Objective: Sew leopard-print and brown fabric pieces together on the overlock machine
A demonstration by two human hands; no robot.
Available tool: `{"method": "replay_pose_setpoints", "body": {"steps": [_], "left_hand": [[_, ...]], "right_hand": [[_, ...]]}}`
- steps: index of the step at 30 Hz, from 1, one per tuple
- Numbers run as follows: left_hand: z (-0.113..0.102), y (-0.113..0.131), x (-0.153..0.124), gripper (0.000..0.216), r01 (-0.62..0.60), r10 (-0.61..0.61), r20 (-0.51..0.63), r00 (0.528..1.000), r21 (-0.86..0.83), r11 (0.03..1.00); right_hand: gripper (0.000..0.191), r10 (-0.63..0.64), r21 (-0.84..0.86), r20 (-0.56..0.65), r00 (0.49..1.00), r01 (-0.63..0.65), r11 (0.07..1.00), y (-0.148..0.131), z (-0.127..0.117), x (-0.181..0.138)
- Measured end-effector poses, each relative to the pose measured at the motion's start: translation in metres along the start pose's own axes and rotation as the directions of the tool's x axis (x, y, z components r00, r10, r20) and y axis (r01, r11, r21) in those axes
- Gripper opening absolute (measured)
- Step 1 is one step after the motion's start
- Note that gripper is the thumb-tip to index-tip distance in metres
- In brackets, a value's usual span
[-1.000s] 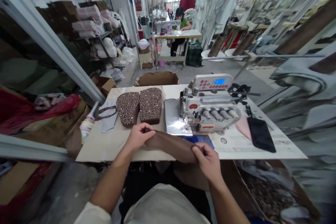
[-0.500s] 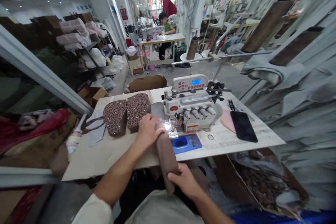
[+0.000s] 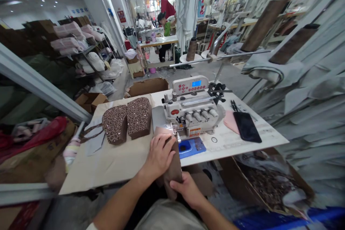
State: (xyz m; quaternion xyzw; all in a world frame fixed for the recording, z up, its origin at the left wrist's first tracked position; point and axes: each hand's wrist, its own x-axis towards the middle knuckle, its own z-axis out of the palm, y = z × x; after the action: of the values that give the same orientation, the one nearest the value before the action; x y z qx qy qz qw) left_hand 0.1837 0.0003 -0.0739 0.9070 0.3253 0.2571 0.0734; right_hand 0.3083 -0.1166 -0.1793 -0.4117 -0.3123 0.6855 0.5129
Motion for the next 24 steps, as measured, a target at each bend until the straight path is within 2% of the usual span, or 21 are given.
{"method": "replay_pose_setpoints", "body": {"steps": [4,9,12,18,24], "left_hand": [[-0.004,-0.004,0.007,0.043,-0.017,0.018,0.029,0.999,-0.028,0.999],[-0.013,-0.004,0.016,0.030,-0.021,0.020,0.008,1.000,0.067,0.998],[-0.019,-0.003,0.023,0.030,-0.056,0.054,0.023,0.998,0.102,0.993],[-0.028,-0.009,0.031,0.028,-0.161,0.149,0.122,0.981,0.094,0.982],[-0.028,-0.032,0.034,0.021,-0.313,0.312,0.024,0.950,0.045,0.949]], "right_hand": [[0.045,0.007,0.031,0.067,0.998,-0.010,0.999,-0.016,-0.006,0.003],[0.042,-0.007,0.078,0.093,0.996,0.000,0.997,-0.040,-0.010,0.018],[0.043,-0.041,0.055,0.109,0.993,0.035,0.998,-0.058,-0.010,0.035],[0.045,-0.205,-0.043,-0.024,0.978,0.204,0.978,-0.077,0.001,0.067],[0.048,-0.319,-0.188,-0.081,0.944,0.299,0.935,-0.065,0.009,0.077]]}}
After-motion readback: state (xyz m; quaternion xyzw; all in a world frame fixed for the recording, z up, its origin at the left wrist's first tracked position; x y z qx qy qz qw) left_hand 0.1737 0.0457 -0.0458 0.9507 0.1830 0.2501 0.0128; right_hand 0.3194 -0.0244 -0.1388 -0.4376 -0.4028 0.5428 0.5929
